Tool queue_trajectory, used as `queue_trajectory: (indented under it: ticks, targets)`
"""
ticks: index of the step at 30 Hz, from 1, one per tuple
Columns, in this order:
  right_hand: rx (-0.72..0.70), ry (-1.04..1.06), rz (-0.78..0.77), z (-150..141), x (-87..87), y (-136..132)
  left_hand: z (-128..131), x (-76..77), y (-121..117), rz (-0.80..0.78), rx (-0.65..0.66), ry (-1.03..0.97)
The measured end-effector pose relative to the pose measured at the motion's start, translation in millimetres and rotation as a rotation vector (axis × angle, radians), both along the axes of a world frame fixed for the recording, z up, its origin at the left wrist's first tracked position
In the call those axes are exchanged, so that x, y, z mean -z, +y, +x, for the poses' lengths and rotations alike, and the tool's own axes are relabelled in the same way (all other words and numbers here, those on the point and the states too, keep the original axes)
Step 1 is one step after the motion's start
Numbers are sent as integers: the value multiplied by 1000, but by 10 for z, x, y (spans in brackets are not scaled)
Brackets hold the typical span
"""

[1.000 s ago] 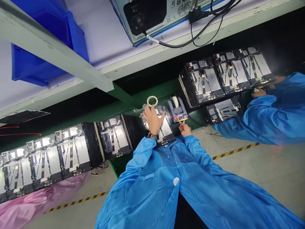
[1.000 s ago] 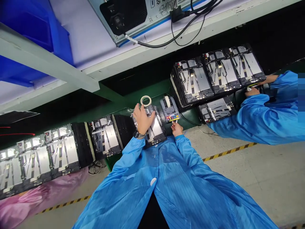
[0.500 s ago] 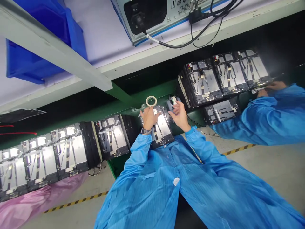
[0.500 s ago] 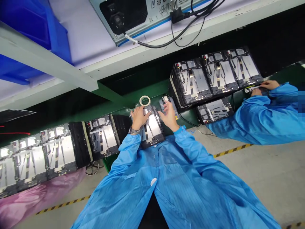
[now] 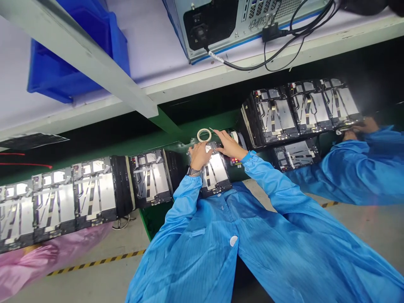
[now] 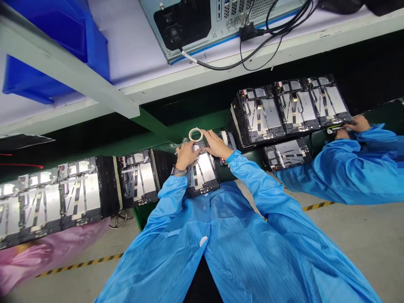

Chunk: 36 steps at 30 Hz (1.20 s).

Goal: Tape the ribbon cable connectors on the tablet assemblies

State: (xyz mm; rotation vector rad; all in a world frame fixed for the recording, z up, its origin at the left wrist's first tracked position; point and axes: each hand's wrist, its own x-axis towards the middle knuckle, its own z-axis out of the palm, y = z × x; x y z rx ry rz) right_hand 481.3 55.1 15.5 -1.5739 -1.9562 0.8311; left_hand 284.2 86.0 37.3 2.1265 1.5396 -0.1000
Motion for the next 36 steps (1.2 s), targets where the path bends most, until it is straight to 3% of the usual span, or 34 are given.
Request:
queue_trajectory:
  ticks: [9,19,36]
  targets:
    - [98,62,-57,-51,195,-16,21,-15,27,-15,30,33]
    - [-77,-98,52,-55,-10,79,-5,-26,65,-50,75,40]
    - [66,33,-23,-28,119,4,-18,-19,104,-26,118,38]
